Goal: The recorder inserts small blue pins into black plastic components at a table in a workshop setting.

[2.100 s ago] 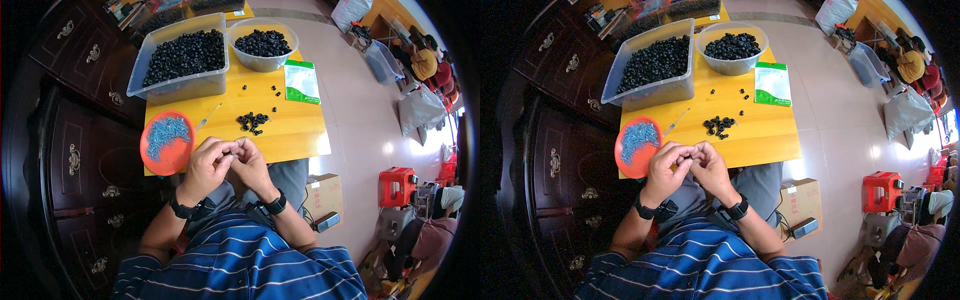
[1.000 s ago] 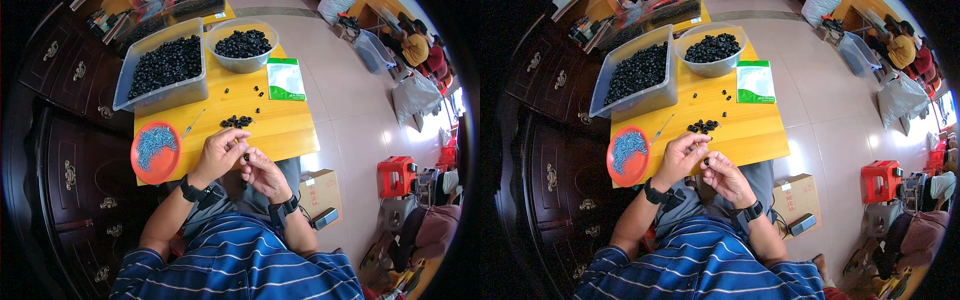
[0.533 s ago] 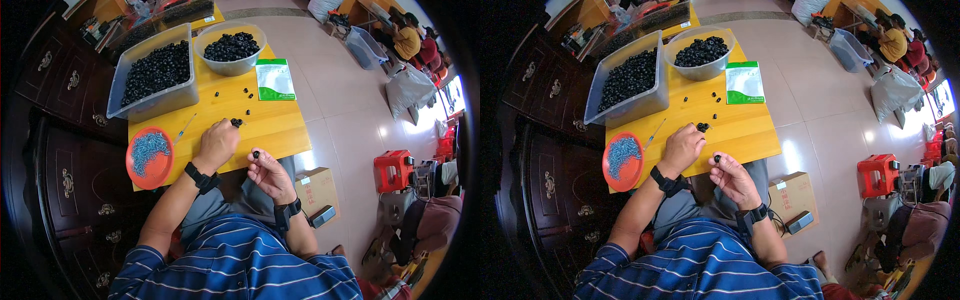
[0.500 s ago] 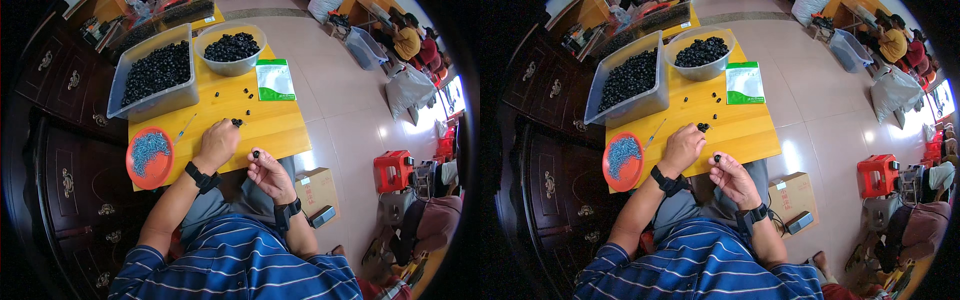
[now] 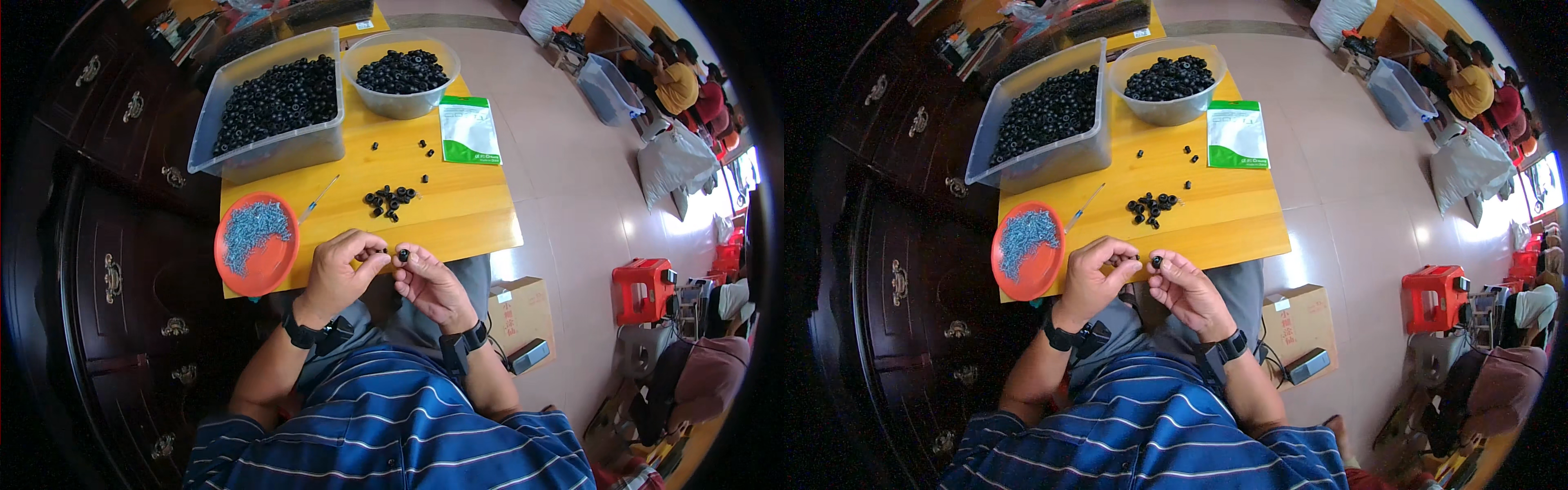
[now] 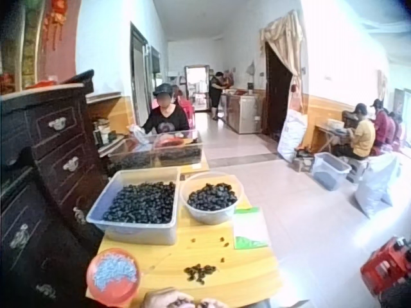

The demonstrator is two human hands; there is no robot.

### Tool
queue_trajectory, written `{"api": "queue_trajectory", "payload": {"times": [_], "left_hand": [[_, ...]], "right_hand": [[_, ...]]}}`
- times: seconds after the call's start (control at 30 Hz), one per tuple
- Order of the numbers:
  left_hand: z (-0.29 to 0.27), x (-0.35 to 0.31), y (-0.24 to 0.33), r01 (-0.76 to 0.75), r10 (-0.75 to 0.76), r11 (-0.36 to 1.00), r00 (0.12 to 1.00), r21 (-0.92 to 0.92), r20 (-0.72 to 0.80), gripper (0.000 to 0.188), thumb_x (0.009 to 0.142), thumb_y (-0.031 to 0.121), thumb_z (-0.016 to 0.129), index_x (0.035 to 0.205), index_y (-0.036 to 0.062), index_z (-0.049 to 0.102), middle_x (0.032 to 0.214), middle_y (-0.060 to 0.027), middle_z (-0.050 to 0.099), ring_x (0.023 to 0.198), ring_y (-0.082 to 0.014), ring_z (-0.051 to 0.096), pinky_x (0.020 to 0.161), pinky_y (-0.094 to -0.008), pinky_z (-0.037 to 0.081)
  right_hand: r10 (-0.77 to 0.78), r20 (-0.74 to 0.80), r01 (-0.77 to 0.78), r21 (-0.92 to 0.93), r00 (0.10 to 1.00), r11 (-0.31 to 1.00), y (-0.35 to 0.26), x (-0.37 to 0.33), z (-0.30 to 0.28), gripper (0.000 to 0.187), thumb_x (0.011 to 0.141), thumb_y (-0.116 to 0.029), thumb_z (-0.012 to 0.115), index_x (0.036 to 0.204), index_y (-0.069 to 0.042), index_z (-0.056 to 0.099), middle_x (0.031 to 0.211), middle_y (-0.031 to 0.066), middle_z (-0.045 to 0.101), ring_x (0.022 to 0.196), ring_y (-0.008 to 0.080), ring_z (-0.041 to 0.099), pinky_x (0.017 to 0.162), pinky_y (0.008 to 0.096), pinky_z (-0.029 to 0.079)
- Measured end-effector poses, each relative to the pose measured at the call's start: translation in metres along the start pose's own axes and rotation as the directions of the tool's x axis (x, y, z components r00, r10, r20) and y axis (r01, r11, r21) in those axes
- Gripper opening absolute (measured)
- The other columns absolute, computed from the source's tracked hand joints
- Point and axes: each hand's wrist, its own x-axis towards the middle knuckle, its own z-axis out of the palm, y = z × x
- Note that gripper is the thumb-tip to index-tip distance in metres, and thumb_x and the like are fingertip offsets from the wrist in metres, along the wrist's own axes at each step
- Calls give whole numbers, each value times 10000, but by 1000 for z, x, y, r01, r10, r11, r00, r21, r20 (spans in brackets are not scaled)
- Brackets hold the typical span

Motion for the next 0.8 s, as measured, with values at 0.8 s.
{"api": "queue_trajectory", "payload": {"times": [0.8], "left_hand": [[-23,-22,-1,6,-6,988,1000,-156,2,126,872,-43,682,997,-35,699,930,-106,708,833,-172,692,742,-278,551]], "right_hand": [[-105,23,105,-396,994,912,22,6,27,243,992,-162,664,1205,-51,625,1049,13,672,899,108,658,835,248,543]]}}
